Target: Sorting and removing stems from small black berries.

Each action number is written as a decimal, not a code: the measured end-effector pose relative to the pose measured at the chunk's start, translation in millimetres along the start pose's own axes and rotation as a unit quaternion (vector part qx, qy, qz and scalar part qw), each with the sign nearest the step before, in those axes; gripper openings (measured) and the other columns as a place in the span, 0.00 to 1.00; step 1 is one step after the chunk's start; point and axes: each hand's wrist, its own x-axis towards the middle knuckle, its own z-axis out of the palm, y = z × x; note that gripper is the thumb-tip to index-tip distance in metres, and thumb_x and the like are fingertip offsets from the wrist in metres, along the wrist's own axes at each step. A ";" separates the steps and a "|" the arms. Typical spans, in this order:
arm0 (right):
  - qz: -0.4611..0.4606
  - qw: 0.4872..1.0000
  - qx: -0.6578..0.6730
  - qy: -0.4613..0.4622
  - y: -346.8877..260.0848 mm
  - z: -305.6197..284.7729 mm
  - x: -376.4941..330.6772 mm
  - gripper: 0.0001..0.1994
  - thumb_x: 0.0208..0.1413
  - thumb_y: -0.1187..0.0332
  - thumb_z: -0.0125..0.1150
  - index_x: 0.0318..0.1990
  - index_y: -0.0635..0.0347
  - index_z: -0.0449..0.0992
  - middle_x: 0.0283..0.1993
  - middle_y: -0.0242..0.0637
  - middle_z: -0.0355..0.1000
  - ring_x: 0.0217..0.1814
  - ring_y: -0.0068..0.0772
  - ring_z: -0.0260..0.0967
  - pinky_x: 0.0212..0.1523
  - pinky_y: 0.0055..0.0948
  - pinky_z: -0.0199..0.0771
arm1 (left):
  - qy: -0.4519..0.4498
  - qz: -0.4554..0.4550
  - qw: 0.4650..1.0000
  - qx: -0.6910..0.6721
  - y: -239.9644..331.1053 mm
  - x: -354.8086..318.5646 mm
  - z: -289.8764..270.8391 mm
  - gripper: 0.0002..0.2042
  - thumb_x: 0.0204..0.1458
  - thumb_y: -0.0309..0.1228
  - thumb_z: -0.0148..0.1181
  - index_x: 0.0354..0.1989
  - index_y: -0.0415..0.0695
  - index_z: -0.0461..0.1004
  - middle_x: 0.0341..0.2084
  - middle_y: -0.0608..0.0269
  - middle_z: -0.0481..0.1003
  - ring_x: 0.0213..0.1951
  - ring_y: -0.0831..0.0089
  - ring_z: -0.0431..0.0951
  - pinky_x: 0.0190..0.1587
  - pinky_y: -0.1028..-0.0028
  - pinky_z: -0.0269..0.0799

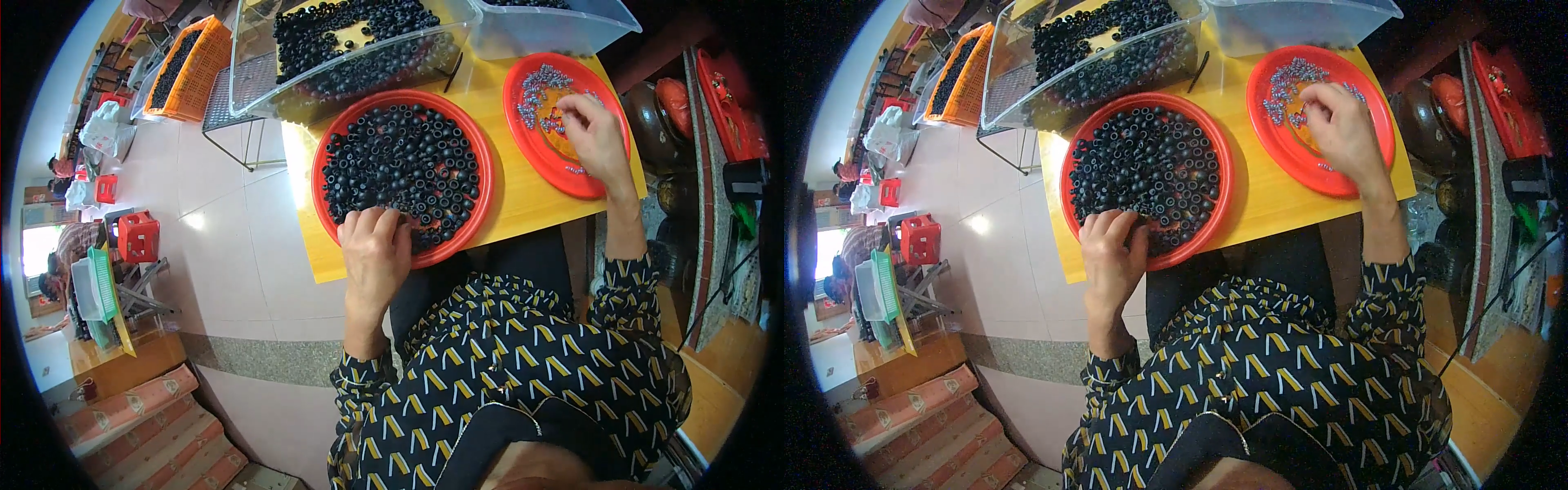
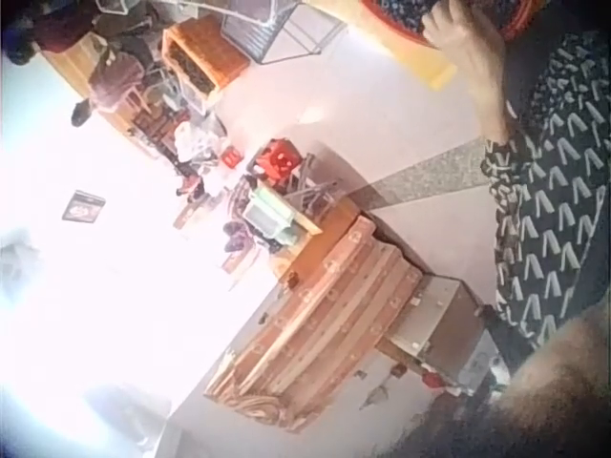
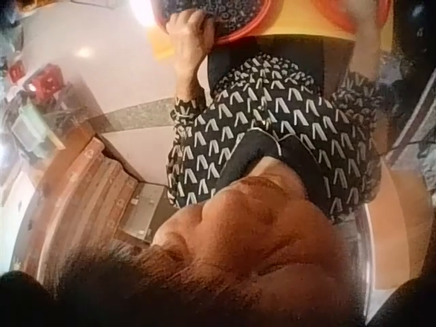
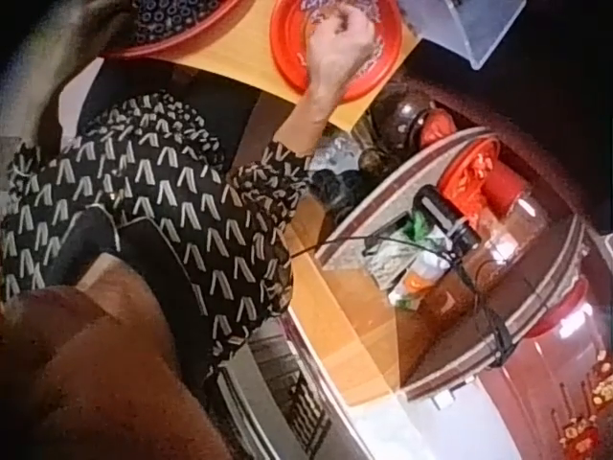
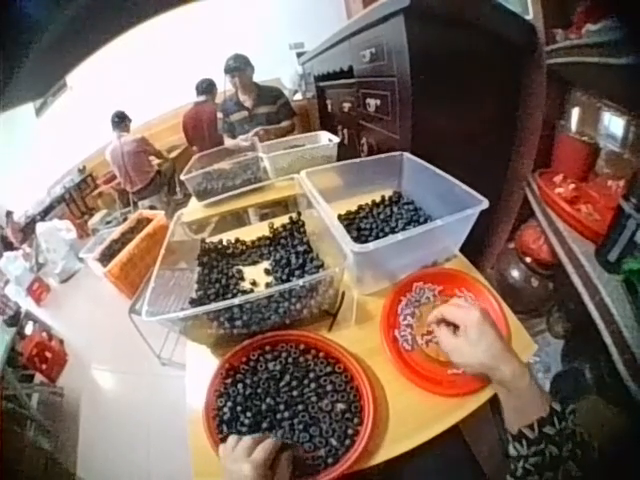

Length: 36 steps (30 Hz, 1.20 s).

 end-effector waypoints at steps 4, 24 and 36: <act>0.035 0.990 0.130 -0.051 -36.8 5.1 -26.9 0.05 0.49 0.78 0.51 0.34 0.66 0.71 0.28 0.30 0.65 0.29 0.16 0.61 0.28 0.16 0.61 | -0.018 -0.030 0.998 0.049 -2.9 2.5 6.3 0.07 0.36 0.25 0.57 0.26 0.40 0.72 0.22 0.58 0.70 0.29 0.60 0.68 0.33 0.65 0.60; 0.089 0.750 0.542 -0.368 -135.4 61.8 -70.5 0.06 0.48 0.81 0.51 0.35 0.68 0.68 0.33 0.30 0.65 0.36 0.15 0.63 0.36 0.15 0.65 | 0.034 -0.234 0.601 -0.764 19.2 -41.3 -0.8 0.11 0.42 0.19 0.59 0.36 0.36 0.70 0.35 0.52 0.69 0.31 0.70 0.73 0.34 0.75 0.71; 0.067 0.811 0.420 -0.402 -131.9 64.8 -65.2 0.05 0.45 0.76 0.57 0.30 0.64 0.68 0.27 0.29 0.65 0.31 0.17 0.62 0.31 0.20 0.65 | 0.019 -0.178 0.815 -0.551 20.9 -48.5 -3.3 0.11 0.38 0.15 0.60 0.32 0.34 0.72 0.32 0.57 0.71 0.35 0.72 0.71 0.39 0.76 0.69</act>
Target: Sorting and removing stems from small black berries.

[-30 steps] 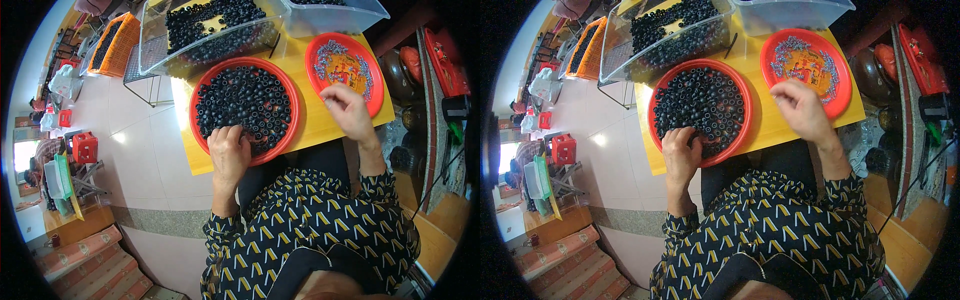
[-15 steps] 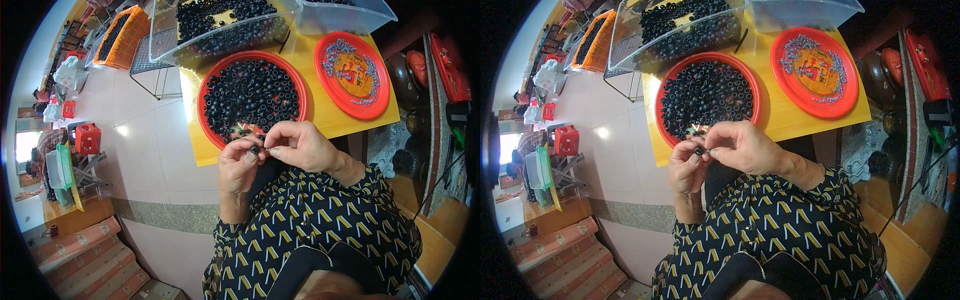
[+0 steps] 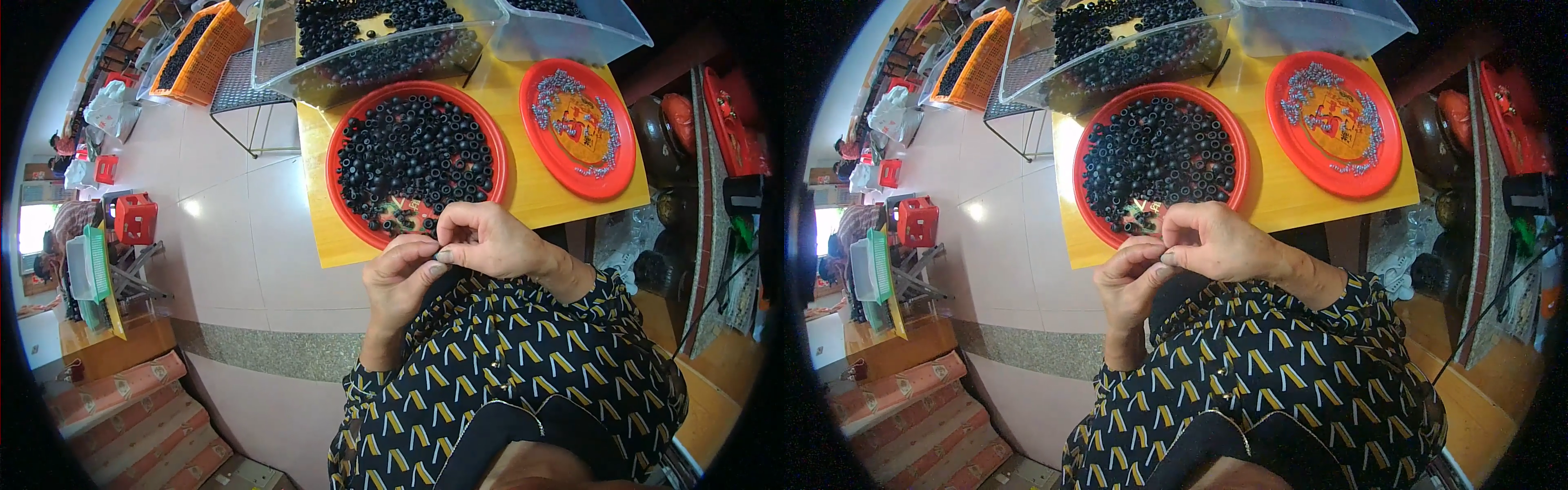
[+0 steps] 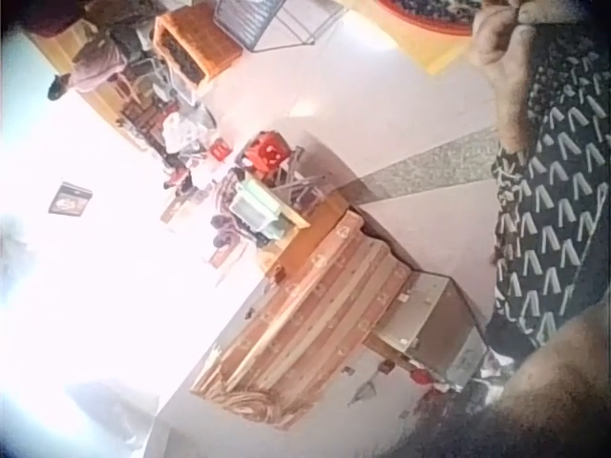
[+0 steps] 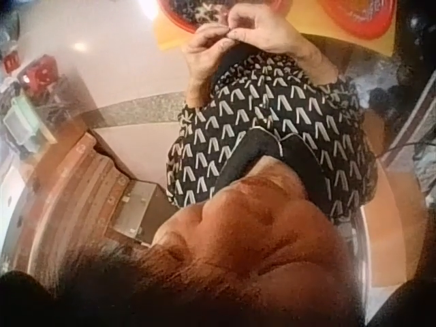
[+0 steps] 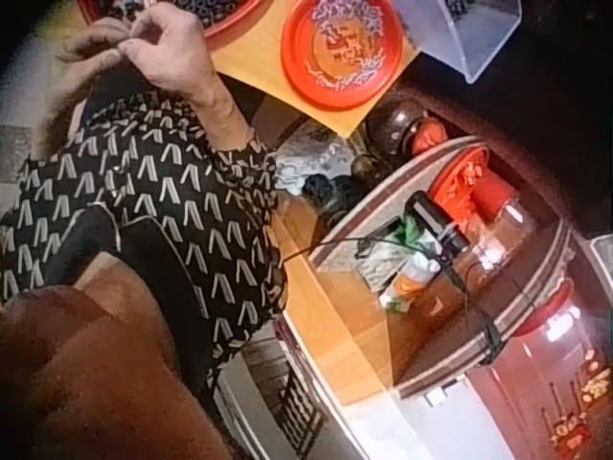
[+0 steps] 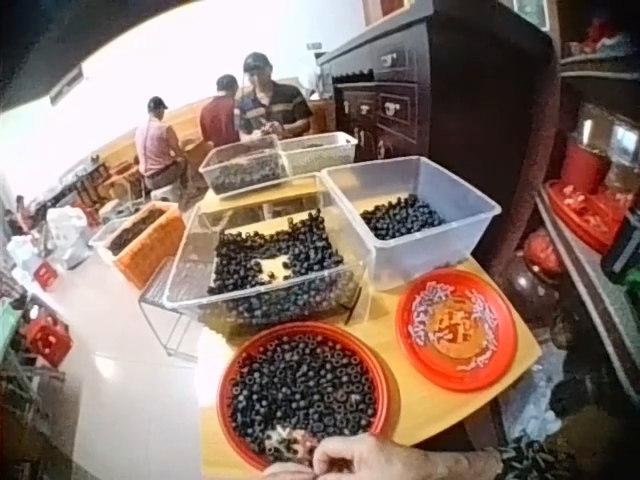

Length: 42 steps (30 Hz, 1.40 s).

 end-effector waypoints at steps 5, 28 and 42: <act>0.025 0.993 -0.109 -0.024 -4.7 -2.3 11.2 0.06 0.45 0.72 0.58 0.29 0.64 0.70 0.25 0.35 0.67 0.29 0.25 0.66 0.29 0.24 0.66 | 0.010 -0.051 0.992 -0.115 -1.5 -10.2 -11.4 0.11 0.39 0.15 0.59 0.34 0.33 0.71 0.33 0.55 0.71 0.33 0.71 0.72 0.36 0.76 0.71; 0.124 0.990 0.066 -0.015 -3.5 -2.9 47.9 0.05 0.47 0.73 0.56 0.31 0.66 0.72 0.25 0.36 0.70 0.22 0.22 0.67 0.22 0.20 0.68 | 0.082 -0.086 0.935 -0.334 -0.8 13.0 -30.4 0.11 0.43 0.19 0.57 0.37 0.34 0.69 0.35 0.53 0.70 0.29 0.70 0.71 0.32 0.74 0.69; 0.107 0.956 0.271 0.031 -13.2 -23.5 33.6 0.05 0.49 0.74 0.54 0.31 0.66 0.69 0.25 0.37 0.70 0.20 0.17 0.67 0.17 0.12 0.65 | 0.020 -0.052 0.960 -0.273 -4.1 41.3 -10.1 0.11 0.46 0.21 0.57 0.39 0.33 0.69 0.39 0.55 0.69 0.32 0.71 0.71 0.35 0.75 0.70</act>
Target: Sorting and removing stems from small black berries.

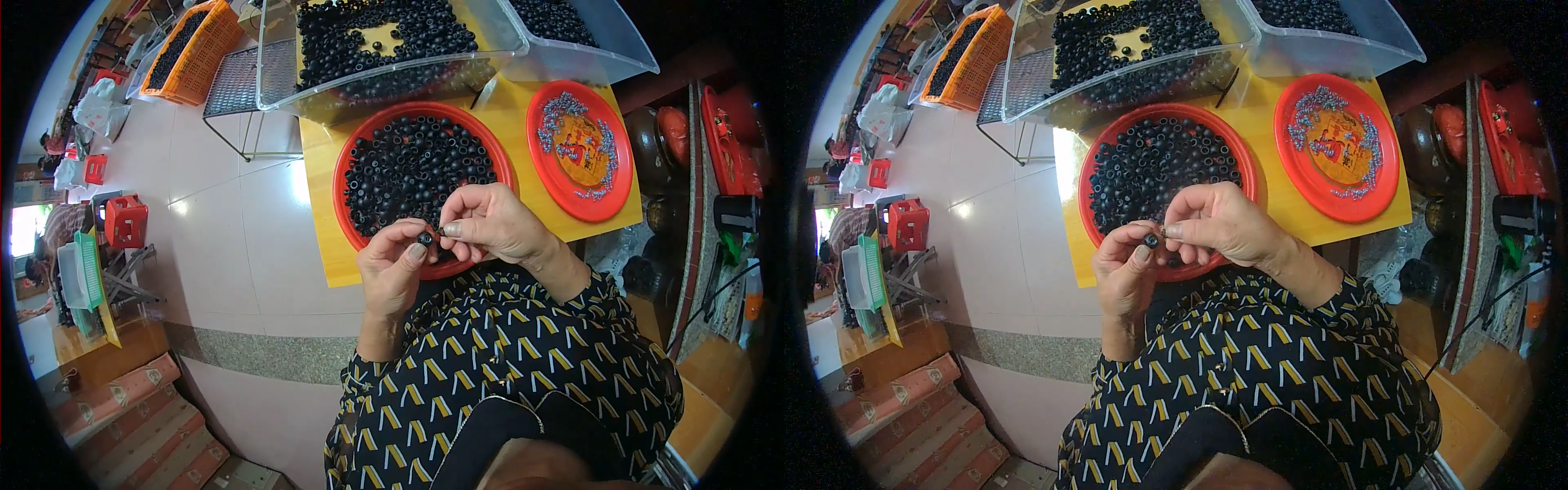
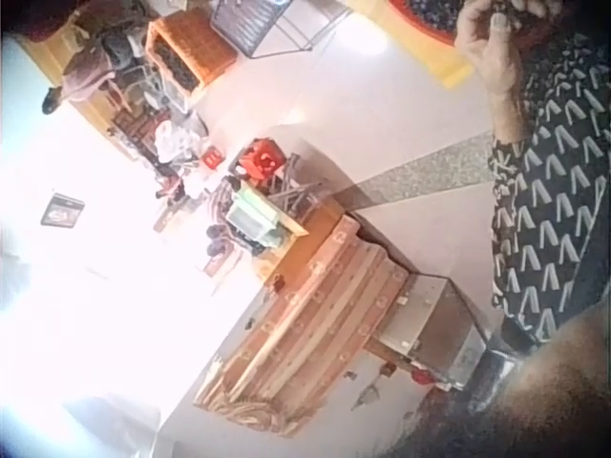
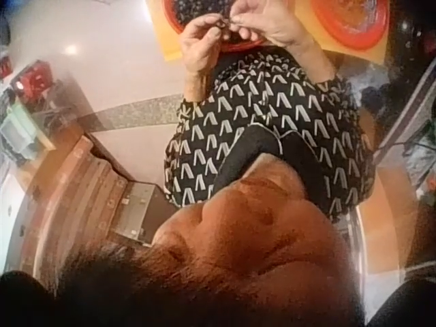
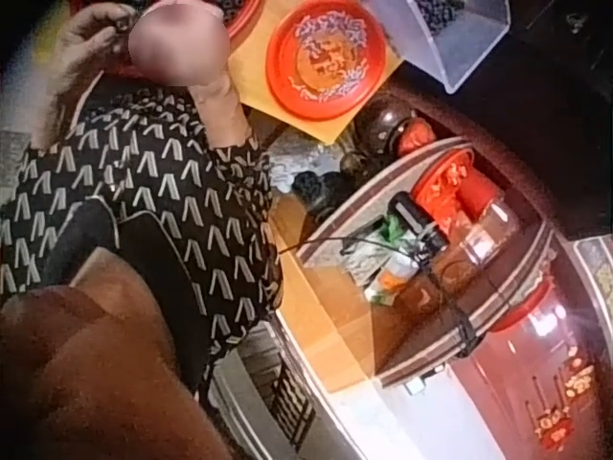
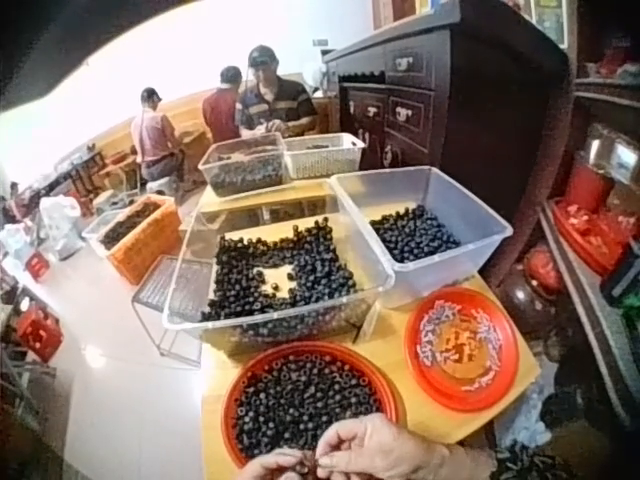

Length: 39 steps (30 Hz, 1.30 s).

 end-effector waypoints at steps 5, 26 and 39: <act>-0.003 0.998 -0.065 -0.017 -7.7 4.2 -2.5 0.04 0.50 0.74 0.53 0.31 0.65 0.69 0.24 0.36 0.70 0.19 0.16 0.67 0.16 0.10 0.64 | 0.003 0.007 0.999 0.047 3.2 -0.8 8.6 0.11 0.47 0.22 0.56 0.39 0.33 0.69 0.39 0.56 0.68 0.32 0.74 0.71 0.36 0.77 0.69; 0.000 0.990 -0.101 -0.102 4.8 -5.6 -13.2 0.10 0.53 0.66 0.53 0.33 0.66 0.70 0.25 0.31 0.69 0.21 0.14 0.65 0.17 0.12 0.63 | -0.049 0.174 0.911 0.372 10.5 -7.9 28.2 0.07 0.46 0.25 0.56 0.31 0.35 0.70 0.29 0.59 0.68 0.33 0.73 0.67 0.35 0.79 0.62; -0.012 0.992 -0.072 -0.107 19.1 -11.4 -18.9 0.13 0.55 0.61 0.51 0.33 0.64 0.68 0.23 0.29 0.67 0.20 0.13 0.64 0.18 0.11 0.64 | -0.115 0.179 0.872 0.440 2.5 -1.3 32.2 0.06 0.43 0.23 0.58 0.30 0.36 0.71 0.23 0.63 0.67 0.28 0.73 0.66 0.31 0.78 0.62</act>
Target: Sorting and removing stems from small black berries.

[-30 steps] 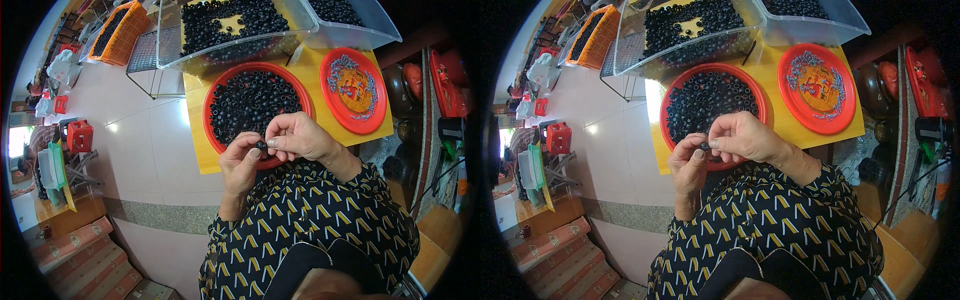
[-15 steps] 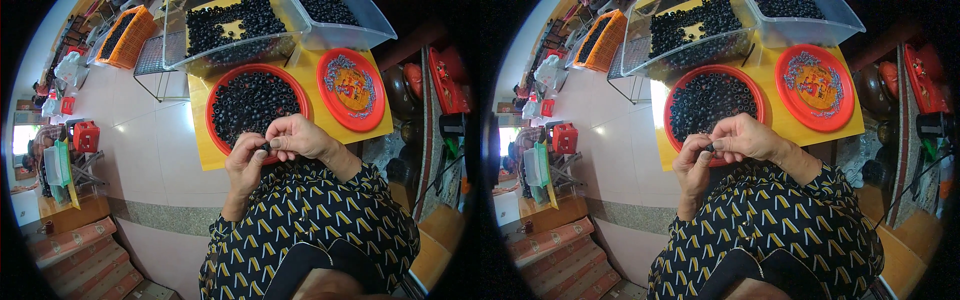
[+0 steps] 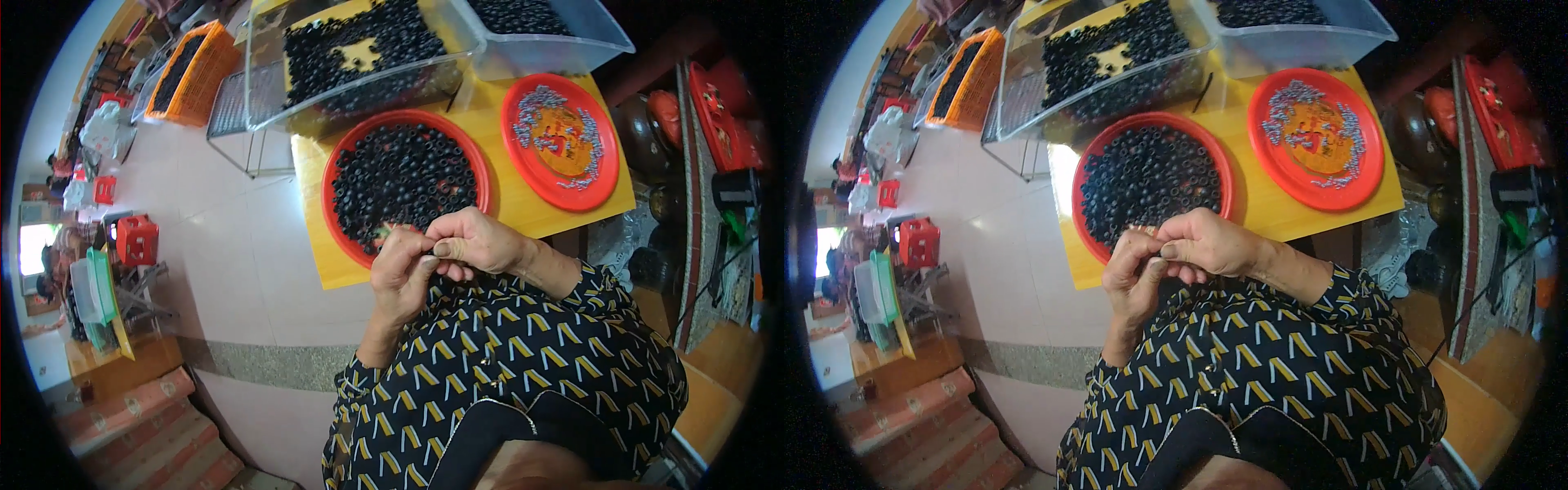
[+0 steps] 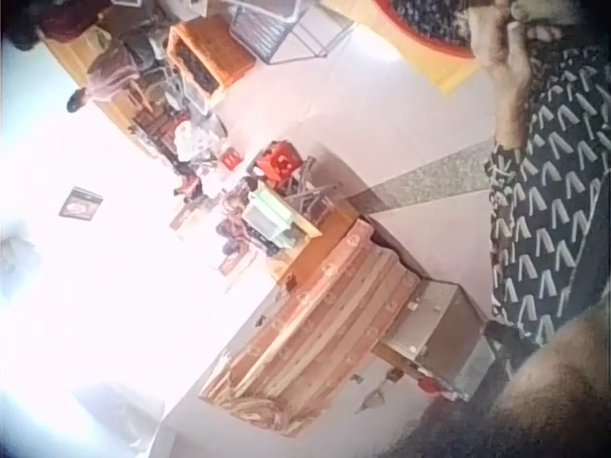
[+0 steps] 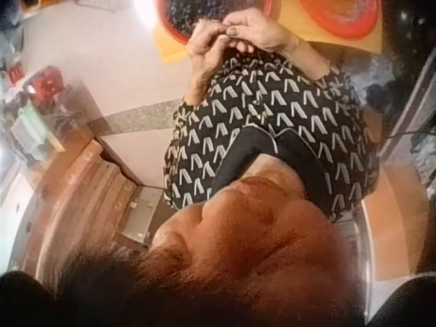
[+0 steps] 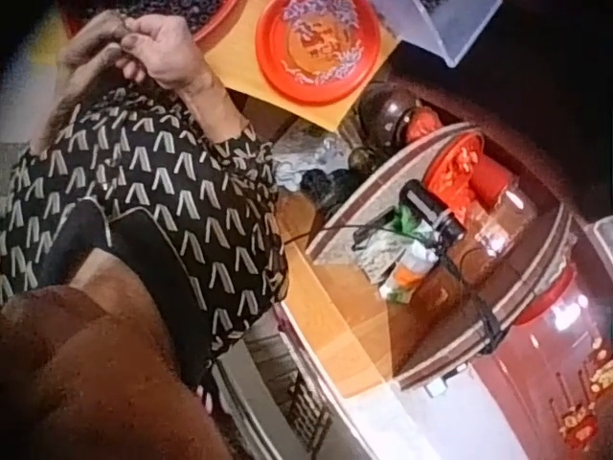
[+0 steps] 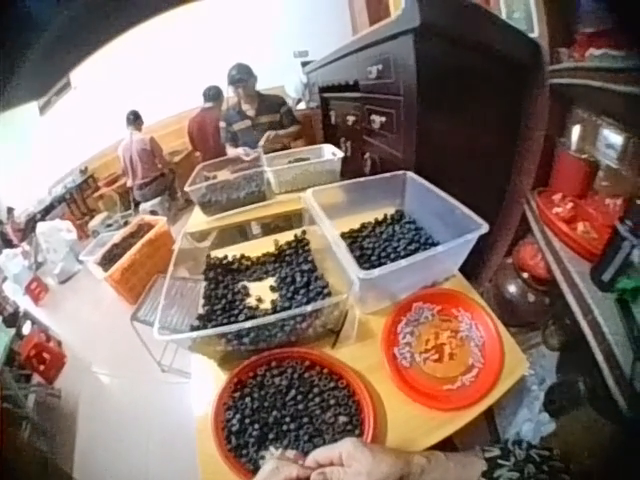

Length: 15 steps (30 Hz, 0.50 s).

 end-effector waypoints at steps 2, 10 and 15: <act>0.023 1.000 -0.007 0.004 -1.8 1.8 0.9 0.12 0.56 0.62 0.48 0.33 0.63 0.70 0.25 0.29 0.68 0.19 0.14 0.64 0.18 0.12 0.64 | 0.029 -0.041 0.999 0.016 -1.8 -6.0 -0.5 0.07 0.44 0.23 0.57 0.32 0.35 0.71 0.23 0.63 0.67 0.28 0.73 0.66 0.32 0.78 0.62; -0.256 0.947 0.013 0.192 -111.3 -84.0 -5.4 0.16 0.57 0.60 0.43 0.39 0.66 0.69 0.33 0.37 0.70 0.25 0.17 0.64 0.24 0.15 0.64 | 0.185 -0.118 0.974 0.050 -1.4 -17.9 -31.8 0.08 0.48 0.23 0.55 0.36 0.34 0.70 0.26 0.65 0.67 0.29 0.79 0.66 0.32 0.82 0.62; -0.259 0.938 0.064 0.220 -122.7 -142.5 -12.6 0.17 0.57 0.61 0.41 0.42 0.66 0.69 0.34 0.37 0.70 0.29 0.20 0.63 0.29 0.19 0.63 | 0.178 -0.134 0.948 0.228 -18.3 -37.5 -67.3 0.08 0.43 0.20 0.57 0.34 0.36 0.71 0.26 0.59 0.70 0.30 0.70 0.68 0.32 0.76 0.64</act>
